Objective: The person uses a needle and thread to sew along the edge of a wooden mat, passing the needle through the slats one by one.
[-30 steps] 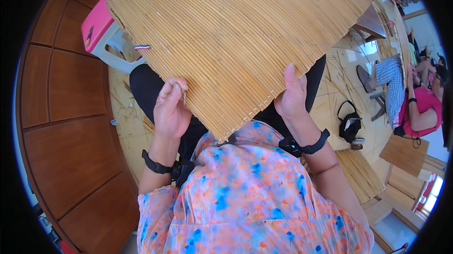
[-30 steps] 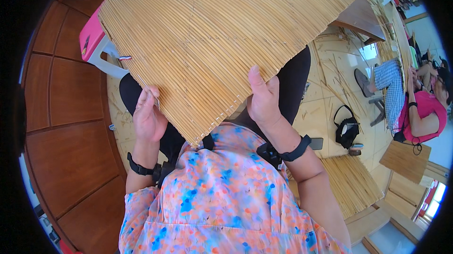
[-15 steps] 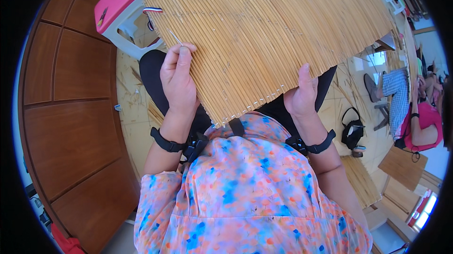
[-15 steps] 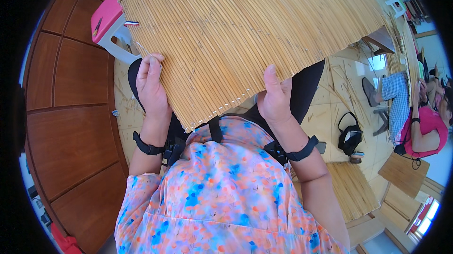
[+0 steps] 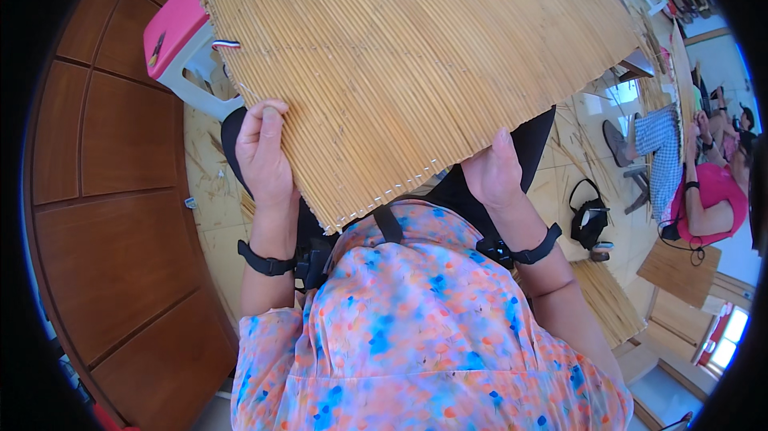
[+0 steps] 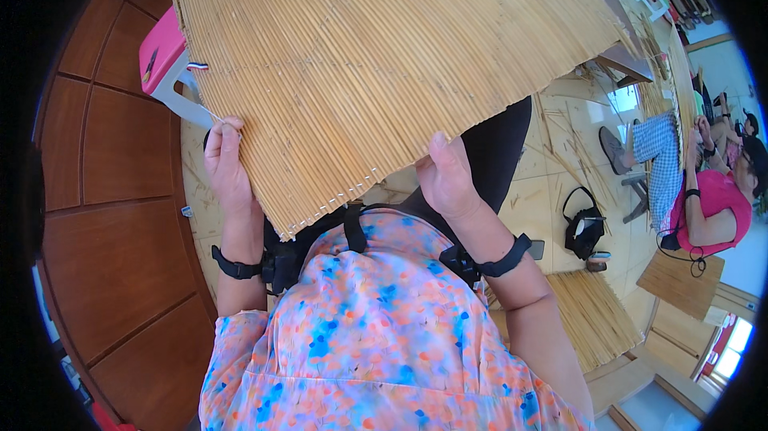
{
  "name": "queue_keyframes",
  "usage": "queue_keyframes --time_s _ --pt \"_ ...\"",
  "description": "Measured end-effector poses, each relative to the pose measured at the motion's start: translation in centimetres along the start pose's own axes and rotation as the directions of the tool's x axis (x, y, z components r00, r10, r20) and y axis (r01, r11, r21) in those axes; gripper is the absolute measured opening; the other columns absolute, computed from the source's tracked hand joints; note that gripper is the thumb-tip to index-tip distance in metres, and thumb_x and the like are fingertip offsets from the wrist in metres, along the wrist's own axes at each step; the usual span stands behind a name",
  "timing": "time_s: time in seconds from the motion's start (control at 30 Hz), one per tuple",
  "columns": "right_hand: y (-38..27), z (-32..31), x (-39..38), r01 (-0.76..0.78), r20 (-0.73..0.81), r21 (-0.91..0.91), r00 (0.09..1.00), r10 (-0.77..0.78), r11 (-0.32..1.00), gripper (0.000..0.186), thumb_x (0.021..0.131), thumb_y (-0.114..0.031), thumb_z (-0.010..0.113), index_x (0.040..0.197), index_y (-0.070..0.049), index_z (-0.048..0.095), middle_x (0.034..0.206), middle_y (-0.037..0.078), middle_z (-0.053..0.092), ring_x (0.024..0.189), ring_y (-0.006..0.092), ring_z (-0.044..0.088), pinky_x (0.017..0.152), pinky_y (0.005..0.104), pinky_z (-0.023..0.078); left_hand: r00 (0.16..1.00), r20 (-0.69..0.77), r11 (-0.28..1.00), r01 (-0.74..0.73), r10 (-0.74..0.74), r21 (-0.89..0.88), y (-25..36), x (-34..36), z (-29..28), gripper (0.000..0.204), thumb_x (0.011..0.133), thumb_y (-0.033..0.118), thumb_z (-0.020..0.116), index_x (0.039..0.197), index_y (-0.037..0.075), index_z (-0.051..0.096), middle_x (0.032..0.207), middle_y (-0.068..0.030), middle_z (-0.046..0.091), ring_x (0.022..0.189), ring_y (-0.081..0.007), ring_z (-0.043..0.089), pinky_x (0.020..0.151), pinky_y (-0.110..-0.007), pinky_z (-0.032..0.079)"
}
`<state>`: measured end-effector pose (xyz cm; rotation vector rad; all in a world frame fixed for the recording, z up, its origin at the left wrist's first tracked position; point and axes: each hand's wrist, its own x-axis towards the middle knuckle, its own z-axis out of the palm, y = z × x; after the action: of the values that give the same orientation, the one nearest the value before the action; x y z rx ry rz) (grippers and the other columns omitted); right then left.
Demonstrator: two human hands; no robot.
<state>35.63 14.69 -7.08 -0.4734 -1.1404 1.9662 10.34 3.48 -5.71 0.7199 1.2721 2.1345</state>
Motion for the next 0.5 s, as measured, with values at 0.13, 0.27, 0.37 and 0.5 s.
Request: queue_keyframes --time_s 0.13,0.27,0.37,0.5 --pt "-0.4 0.5 0.0 -0.041 0.051 0.062 0.998 0.037 0.997 0.069 0.091 -0.036 0.06 0.142 0.001 0.033 0.139 0.013 0.047 0.13 0.0236 0.044 0.106 0.0372 0.036 0.999 -0.035 0.998 -0.004 0.006 0.062 0.5 0.1 -0.4 0.017 0.1 0.016 0.052 0.094 0.003 0.06 0.081 0.0047 0.047 0.073 -0.0033 0.044 0.069 -0.018 0.04" --pt "-0.6 0.5 -0.3 -0.019 0.034 0.04 0.999 0.018 0.999 0.073 0.086 -0.031 0.067 0.142 0.003 0.034 0.138 0.013 0.048 0.129 0.0237 0.045 0.107 0.0371 0.035 0.997 0.068 0.998 -0.039 0.036 0.043 0.5 0.7 -2.1 0.014 0.099 0.013 0.054 0.097 0.002 0.062 0.095 -0.0006 0.059 0.087 -0.0073 0.053 0.081 -0.021 0.043" --pt "-1.0 0.4 -0.5 -0.075 0.026 0.002 0.997 0.075 0.997 0.073 0.083 -0.023 0.07 0.141 0.003 0.034 0.137 0.013 0.048 0.128 0.023 0.046 0.108 0.0375 0.034 0.997 0.063 0.993 -0.059 0.053 0.1 0.5 1.4 -3.2 0.014 0.098 0.012 0.054 0.096 0.002 0.062 0.095 -0.0005 0.059 0.087 -0.0072 0.052 0.081 -0.021 0.042" --pt "-1.6 1.5 -0.7 -0.092 0.063 -0.062 0.993 0.096 0.994 0.069 0.083 -0.018 0.069 0.14 0.004 0.035 0.133 0.014 0.05 0.124 0.0229 0.049 0.106 0.0377 0.037 0.996 0.07 0.994 -0.053 0.047 0.097 1.0 1.9 -3.3 0.014 0.098 0.012 0.054 0.095 0.001 0.062 0.095 -0.0004 0.059 0.087 -0.0073 0.052 0.082 -0.022 0.041"
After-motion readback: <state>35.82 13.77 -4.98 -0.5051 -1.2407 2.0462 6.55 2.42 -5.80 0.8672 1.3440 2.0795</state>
